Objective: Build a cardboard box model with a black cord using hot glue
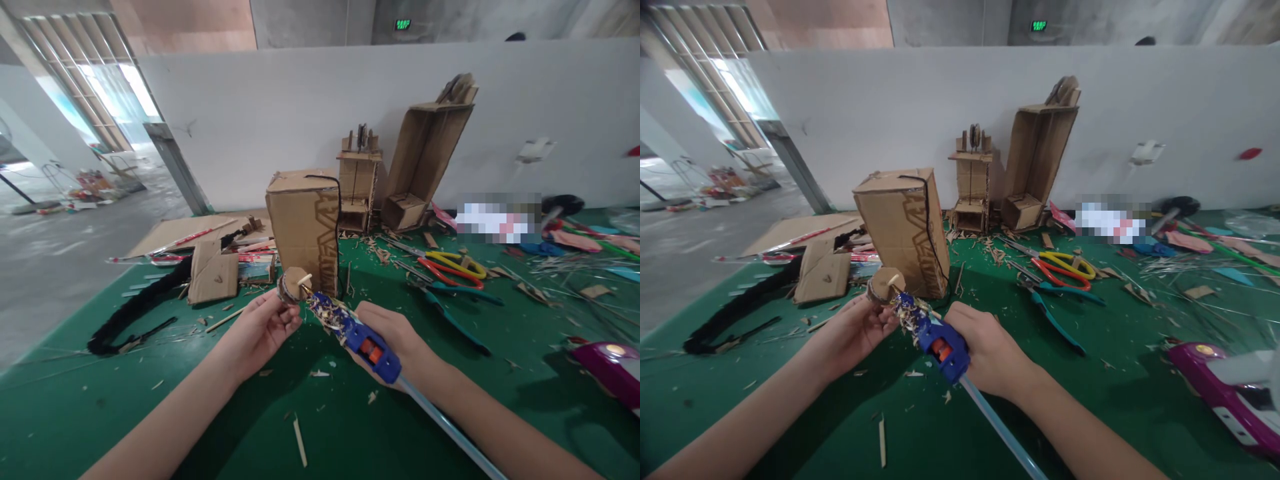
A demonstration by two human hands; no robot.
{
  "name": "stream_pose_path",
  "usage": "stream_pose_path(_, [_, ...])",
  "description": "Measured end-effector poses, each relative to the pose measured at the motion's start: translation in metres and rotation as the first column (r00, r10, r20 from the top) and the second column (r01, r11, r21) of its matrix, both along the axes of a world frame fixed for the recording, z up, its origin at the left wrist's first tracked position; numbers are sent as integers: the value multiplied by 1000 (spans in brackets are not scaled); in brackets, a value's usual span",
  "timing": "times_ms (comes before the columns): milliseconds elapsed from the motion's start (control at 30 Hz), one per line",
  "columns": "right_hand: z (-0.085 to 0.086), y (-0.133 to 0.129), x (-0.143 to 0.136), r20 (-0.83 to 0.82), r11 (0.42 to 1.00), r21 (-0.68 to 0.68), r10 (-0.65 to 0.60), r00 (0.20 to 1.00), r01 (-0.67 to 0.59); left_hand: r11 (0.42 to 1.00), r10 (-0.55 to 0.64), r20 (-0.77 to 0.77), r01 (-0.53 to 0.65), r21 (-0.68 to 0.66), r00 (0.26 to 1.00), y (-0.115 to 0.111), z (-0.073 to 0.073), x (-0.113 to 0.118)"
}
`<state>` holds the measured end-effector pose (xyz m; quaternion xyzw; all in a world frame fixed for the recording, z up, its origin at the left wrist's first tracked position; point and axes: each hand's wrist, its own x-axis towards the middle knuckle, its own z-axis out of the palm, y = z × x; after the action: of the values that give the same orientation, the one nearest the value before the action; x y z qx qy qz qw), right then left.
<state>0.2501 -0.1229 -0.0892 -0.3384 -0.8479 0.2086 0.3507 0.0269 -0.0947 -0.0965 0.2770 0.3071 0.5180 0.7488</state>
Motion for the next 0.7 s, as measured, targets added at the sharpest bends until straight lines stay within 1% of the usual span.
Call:
stream_pose_path(133, [-1, -1, 0, 9, 999, -35, -2, 1000, 2, 1000, -4, 4, 4, -7, 1000, 0, 0, -1])
stream_pose_path(300, [-1, -1, 0, -19, 1000, 2, 4, 1000, -4, 1000, 9, 15, -8, -17, 1000, 0, 0, 0])
stream_pose_path(433, [-1, 0, 0, -9, 1000, 4, 5, 1000, -5, 999, 12, 27, -11, -30, 1000, 0, 0, 0])
stream_pose_path(600, [-1, 0, -1, -41, 1000, 16, -14, 999, 15, 999, 7, 28, -6, -37, 1000, 0, 2, 0])
stream_pose_path(700, [-2, 0, -1, -25, 1000, 2, -8, 1000, 8, 1000, -1, 32, 2, -30, 999, 0, 2, 0])
